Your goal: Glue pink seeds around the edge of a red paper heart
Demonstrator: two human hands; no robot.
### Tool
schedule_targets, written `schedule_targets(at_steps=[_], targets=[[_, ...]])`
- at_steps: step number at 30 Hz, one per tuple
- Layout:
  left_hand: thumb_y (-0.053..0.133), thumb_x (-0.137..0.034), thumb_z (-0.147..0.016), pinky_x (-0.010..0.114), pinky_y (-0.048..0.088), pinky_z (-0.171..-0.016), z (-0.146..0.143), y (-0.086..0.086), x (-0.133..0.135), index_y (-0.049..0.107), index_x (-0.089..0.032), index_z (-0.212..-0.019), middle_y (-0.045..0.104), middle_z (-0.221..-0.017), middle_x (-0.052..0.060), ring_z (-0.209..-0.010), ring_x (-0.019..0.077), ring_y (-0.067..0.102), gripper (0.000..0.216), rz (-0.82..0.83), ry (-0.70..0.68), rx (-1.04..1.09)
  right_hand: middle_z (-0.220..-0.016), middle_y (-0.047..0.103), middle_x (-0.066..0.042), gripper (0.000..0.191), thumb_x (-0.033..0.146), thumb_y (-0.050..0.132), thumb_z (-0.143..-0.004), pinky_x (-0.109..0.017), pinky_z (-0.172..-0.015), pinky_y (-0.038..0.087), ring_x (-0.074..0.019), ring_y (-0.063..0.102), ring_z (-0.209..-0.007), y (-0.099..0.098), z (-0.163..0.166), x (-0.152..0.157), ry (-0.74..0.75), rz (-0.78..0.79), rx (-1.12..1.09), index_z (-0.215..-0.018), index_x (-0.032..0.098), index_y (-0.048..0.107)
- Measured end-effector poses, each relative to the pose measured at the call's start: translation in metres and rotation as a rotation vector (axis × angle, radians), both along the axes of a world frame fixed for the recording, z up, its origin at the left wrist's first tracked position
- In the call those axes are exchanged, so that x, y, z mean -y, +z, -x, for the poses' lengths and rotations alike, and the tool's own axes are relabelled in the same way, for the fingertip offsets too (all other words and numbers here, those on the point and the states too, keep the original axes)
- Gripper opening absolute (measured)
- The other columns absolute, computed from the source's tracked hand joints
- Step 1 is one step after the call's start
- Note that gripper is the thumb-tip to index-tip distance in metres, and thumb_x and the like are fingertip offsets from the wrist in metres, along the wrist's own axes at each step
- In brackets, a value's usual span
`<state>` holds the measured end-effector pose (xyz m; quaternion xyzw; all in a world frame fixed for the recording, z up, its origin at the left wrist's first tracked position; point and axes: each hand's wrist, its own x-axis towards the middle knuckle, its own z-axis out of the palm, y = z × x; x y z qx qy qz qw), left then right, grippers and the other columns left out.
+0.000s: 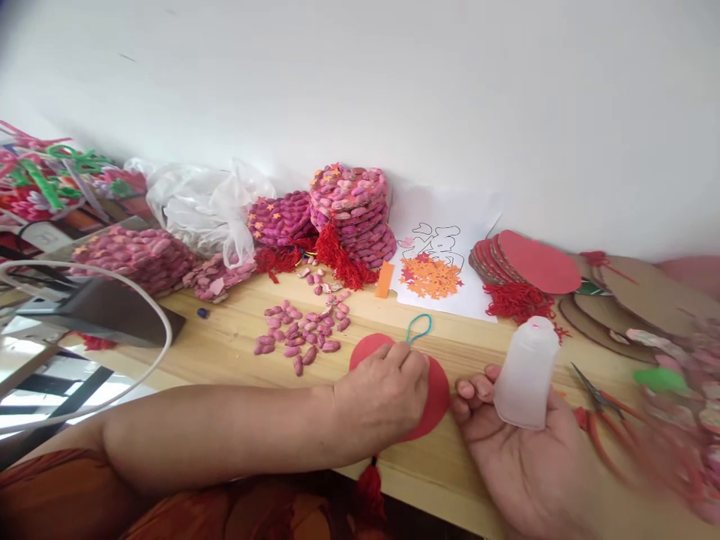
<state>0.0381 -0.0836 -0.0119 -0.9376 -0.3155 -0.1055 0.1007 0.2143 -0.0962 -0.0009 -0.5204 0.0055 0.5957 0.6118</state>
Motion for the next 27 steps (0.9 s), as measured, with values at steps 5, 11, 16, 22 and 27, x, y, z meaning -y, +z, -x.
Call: schedule_targets(at_steps=[5, 11, 16, 22, 27], targets=[[0.045, -0.007, -0.097, 0.032, 0.038, -0.061, -0.002, -0.007, 0.0, 0.068, -0.007, -0.086, 0.056, -0.083, 0.013, -0.081, 0.0256, 0.059, 0.025, -0.038, 0.0, 0.013, -0.062, 0.055, -0.005, 0.038, 0.034, 0.042, -0.092, -0.027, -0.052, 0.055, -0.0154, 0.057, -0.057, 0.002, 0.0, -0.001, 0.005, -0.027, 0.021, -0.068, 0.017, 0.067], [0.042, -0.007, -0.097, 0.032, 0.034, -0.06, -0.003, -0.012, -0.002, 0.068, -0.006, -0.087, 0.055, -0.083, 0.013, -0.08, 0.0259, 0.059, 0.028, -0.054, -0.033, -0.007, -0.064, 0.058, -0.004, 0.016, 0.029, 0.055, -0.078, -0.027, -0.054, 0.056, -0.0158, 0.059, -0.059, -0.003, -0.005, 0.001, 0.054, -0.111, 0.067, -0.073, 0.019, 0.065], [0.042, -0.009, -0.098, 0.031, 0.032, -0.059, -0.006, -0.012, -0.002, 0.068, -0.006, -0.087, 0.055, -0.083, 0.014, -0.08, 0.0265, 0.06, 0.029, -0.019, -0.005, -0.01, -0.065, 0.059, -0.002, 0.01, 0.026, 0.057, -0.073, -0.029, -0.054, 0.056, -0.0164, 0.06, -0.058, -0.001, -0.005, 0.002, 0.063, -0.149, 0.055, -0.076, 0.02, 0.064], [0.041, -0.009, -0.098, 0.031, 0.029, -0.058, -0.007, -0.014, -0.002, 0.069, -0.005, -0.087, 0.055, -0.083, 0.015, -0.08, 0.0277, 0.059, 0.03, -0.043, -0.018, -0.007, -0.066, 0.061, -0.002, 0.01, 0.025, 0.062, -0.07, -0.032, -0.054, 0.057, -0.0185, 0.062, -0.06, -0.005, -0.008, 0.0, 0.082, -0.197, 0.052, -0.078, 0.021, 0.063], [0.043, -0.009, -0.097, 0.03, 0.03, -0.057, -0.007, -0.016, -0.005, 0.069, -0.005, -0.084, 0.055, -0.081, 0.015, -0.079, 0.027, 0.06, 0.029, -0.043, -0.029, 0.042, -0.064, 0.056, -0.001, 0.008, 0.026, 0.059, -0.071, -0.029, -0.051, 0.053, -0.0156, 0.057, -0.056, 0.002, 0.001, 0.004, 0.042, -0.182, 0.054, -0.075, 0.019, 0.062]])
